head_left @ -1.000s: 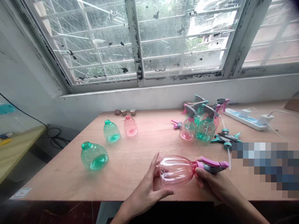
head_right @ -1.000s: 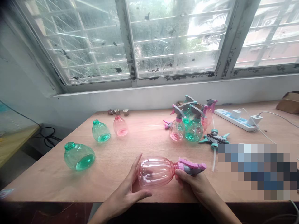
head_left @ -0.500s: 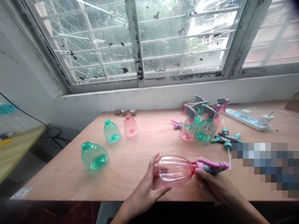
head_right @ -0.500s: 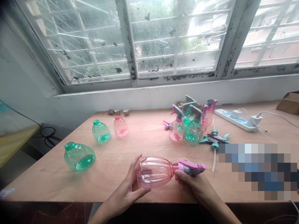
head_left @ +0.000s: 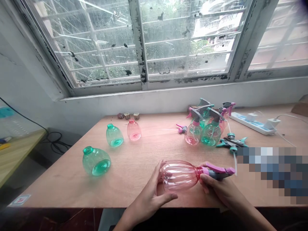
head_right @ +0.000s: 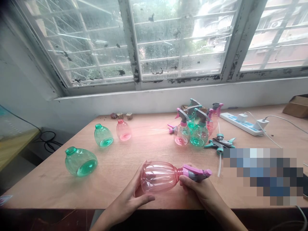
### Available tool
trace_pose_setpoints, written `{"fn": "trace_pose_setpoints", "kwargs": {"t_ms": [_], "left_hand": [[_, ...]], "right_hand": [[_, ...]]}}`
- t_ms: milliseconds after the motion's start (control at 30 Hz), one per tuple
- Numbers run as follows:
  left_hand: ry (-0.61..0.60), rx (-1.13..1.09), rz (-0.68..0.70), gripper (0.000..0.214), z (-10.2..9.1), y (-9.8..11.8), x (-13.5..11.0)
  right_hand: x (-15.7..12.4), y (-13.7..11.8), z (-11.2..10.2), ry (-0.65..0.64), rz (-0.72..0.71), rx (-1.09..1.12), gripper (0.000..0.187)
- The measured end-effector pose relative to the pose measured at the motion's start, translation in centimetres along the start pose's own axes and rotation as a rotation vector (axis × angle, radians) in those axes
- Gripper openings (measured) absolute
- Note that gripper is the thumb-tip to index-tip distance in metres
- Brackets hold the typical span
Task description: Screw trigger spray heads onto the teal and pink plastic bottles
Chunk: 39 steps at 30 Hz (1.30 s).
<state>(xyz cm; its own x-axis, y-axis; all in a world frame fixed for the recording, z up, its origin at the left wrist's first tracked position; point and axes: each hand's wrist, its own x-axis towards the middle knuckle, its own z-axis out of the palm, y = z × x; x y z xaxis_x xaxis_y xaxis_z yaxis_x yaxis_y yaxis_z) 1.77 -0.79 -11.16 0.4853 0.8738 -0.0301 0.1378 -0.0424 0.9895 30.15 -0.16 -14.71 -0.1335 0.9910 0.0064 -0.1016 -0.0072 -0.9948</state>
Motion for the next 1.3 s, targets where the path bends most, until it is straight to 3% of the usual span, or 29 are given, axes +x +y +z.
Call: {"fn": "trace_pose_setpoints", "kwargs": {"t_ms": [200,400,533,767,967,1167,1300], "left_hand": [[0.006,0.011,0.073,0.099,0.1,0.0,0.0],[0.006,-0.133,0.024,0.119,0.1,-0.1,0.1],[-0.012,-0.178,0.022,0.108,0.2,-0.1,0.2],[0.009,-0.055,0.086,0.095,0.2,0.1,0.0],[-0.036,-0.227,0.015,0.122,0.1,0.1,0.1],[-0.017,-0.202,0.032,0.102,0.2,-0.1,0.3],[-0.01,-0.153,0.067,0.103,0.3,0.1,0.2]], "right_hand": [[-0.1,0.0,0.0,0.003,0.021,-0.003,0.034],[-0.1,-0.4,0.1,-0.009,0.017,-0.025,0.031],[-0.1,-0.7,0.4,0.03,0.015,-0.019,0.034],[-0.3,-0.8,0.9,0.062,0.018,-0.005,0.041],[-0.2,-1.0,0.6,0.001,0.025,-0.019,0.035],[-0.2,-0.8,0.8,0.057,-0.003,0.006,0.033],[-0.2,-0.8,0.9,0.059,0.009,-0.005,0.039]]}}
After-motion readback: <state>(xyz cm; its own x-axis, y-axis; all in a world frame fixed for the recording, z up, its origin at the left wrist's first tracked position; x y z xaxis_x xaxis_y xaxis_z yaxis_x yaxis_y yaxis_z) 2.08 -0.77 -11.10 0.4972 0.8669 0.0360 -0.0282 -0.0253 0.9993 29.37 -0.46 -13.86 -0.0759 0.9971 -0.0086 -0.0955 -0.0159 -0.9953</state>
